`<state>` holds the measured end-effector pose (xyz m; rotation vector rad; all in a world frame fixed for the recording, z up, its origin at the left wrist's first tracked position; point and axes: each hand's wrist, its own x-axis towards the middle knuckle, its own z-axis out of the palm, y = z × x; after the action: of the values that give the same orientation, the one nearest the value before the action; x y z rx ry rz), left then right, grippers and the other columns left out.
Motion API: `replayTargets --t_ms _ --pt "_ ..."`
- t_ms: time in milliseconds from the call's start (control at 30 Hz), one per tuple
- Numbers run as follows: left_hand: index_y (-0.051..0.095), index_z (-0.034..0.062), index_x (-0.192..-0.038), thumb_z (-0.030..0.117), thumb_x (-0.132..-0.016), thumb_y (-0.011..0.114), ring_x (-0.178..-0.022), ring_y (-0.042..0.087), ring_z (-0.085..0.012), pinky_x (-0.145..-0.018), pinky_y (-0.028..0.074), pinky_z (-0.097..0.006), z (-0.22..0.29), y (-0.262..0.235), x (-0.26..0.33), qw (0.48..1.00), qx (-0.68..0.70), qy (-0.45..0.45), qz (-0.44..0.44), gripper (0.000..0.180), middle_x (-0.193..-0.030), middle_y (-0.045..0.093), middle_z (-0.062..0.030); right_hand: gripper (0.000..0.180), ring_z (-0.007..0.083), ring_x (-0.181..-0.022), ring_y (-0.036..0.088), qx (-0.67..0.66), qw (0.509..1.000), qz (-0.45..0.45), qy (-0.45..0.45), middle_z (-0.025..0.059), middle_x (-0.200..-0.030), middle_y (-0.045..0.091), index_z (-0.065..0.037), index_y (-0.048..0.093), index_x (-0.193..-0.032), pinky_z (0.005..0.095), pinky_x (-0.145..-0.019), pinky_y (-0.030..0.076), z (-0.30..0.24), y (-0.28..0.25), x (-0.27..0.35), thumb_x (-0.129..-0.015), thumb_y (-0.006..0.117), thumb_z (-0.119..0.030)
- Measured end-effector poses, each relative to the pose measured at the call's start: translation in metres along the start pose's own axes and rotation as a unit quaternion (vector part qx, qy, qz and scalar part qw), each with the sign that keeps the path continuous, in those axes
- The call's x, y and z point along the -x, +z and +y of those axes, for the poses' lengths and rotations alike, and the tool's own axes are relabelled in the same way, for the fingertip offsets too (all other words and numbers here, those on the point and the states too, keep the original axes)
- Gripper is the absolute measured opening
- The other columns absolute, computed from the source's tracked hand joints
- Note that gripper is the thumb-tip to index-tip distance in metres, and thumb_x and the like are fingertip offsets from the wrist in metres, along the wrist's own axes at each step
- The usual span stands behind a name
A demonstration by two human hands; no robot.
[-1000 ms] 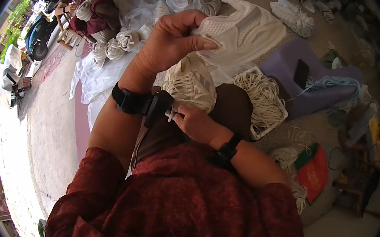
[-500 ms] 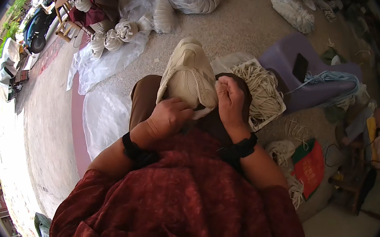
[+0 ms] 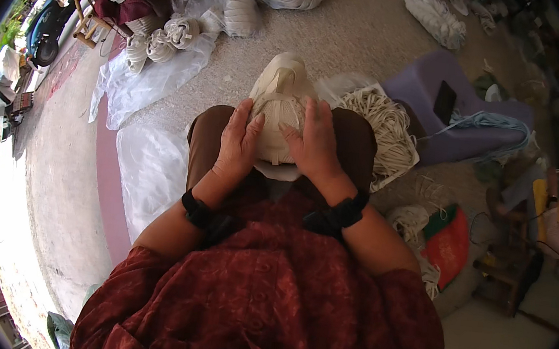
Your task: Lacing white sneakers while sitting in a workshop.
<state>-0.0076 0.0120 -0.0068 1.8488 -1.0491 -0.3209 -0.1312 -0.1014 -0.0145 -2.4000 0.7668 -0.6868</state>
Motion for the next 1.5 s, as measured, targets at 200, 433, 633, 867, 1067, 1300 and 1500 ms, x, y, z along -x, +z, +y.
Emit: replayTargets --t_ms 200,433,633,867,1067,1300,1500 --pt "0.034 -0.0086 -0.127 0.019 -0.089 0.047 -0.124 0.032 -0.0432 -0.105 0.024 -0.044 -0.027 0.019 0.001 0.998 0.022 0.052 0.022 0.048 -0.131 0.035 -0.0301 0.064 0.0409 -0.124 0.034 -0.080 0.996 -0.025 -0.003 0.0295 -0.130 0.035 0.010 0.027 -0.131 0.0398 -0.104 0.027 0.019 0.012 0.000 -0.087 0.056 -0.027" --pt "0.030 -0.0065 -0.131 0.015 -0.091 0.042 -0.126 0.031 -0.0420 -0.105 0.024 -0.043 -0.023 0.038 0.010 0.996 -0.052 0.067 0.039 0.047 -0.135 0.031 -0.0281 0.071 0.0447 -0.121 0.032 -0.052 0.998 -0.021 0.031 0.0326 -0.132 0.029 0.013 0.023 -0.131 0.0411 -0.103 0.027 0.025 0.016 0.010 -0.085 0.055 -0.031" --pt "0.030 -0.0087 -0.129 0.015 -0.090 0.044 -0.123 0.033 -0.0447 -0.103 0.027 -0.046 -0.030 0.037 0.013 0.993 -0.057 0.087 0.063 0.048 -0.133 0.032 -0.0295 0.072 0.0489 -0.123 0.026 0.017 0.998 -0.030 0.059 0.0388 -0.132 0.022 0.015 0.019 -0.132 0.0430 -0.105 0.024 0.010 0.025 0.009 -0.086 0.053 -0.029" --pt "0.027 -0.0084 -0.131 0.016 -0.090 0.043 -0.121 0.035 -0.0452 -0.102 0.028 -0.046 -0.027 0.031 0.010 0.987 -0.133 0.089 0.027 0.050 -0.133 0.033 -0.0304 0.060 0.0448 -0.121 0.036 0.036 0.994 -0.054 0.090 0.0325 -0.131 0.033 0.012 0.029 -0.129 0.0443 -0.102 0.030 -0.003 -0.001 0.004 -0.085 0.055 -0.020" --pt "0.034 -0.0059 -0.130 0.011 -0.089 0.041 -0.120 0.039 -0.0430 -0.100 0.032 -0.046 -0.004 0.024 -0.002 0.968 -0.194 0.157 0.001 0.045 -0.132 0.037 -0.0273 0.009 0.0204 -0.058 0.057 -0.174 0.954 0.135 0.202 0.0119 -0.065 0.059 0.000 0.060 -0.085 0.0344 -0.058 0.046 0.177 -0.054 0.006 -0.079 0.057 -0.005" --pt "0.036 -0.0052 -0.129 0.007 -0.088 0.038 -0.120 0.041 -0.0408 -0.101 0.032 -0.045 0.001 0.027 -0.004 0.970 -0.197 0.143 -0.006 0.042 -0.132 0.039 -0.0258 0.011 0.0358 -0.073 0.055 0.120 0.958 0.085 0.245 0.0171 -0.071 0.055 -0.005 0.063 -0.082 0.0434 -0.067 0.046 0.283 0.004 0.081 -0.071 0.059 -0.007" --pt "0.036 -0.0053 -0.129 0.008 -0.088 0.037 -0.121 0.040 -0.0408 -0.102 0.031 -0.045 0.007 0.030 -0.007 0.970 -0.205 0.131 -0.014 0.043 -0.132 0.039 -0.0258 0.007 0.0385 -0.074 0.052 0.230 0.933 -0.012 0.277 0.0193 -0.070 0.053 -0.002 0.059 -0.073 0.0430 -0.065 0.044 0.324 0.009 0.092 -0.071 0.055 -0.008"
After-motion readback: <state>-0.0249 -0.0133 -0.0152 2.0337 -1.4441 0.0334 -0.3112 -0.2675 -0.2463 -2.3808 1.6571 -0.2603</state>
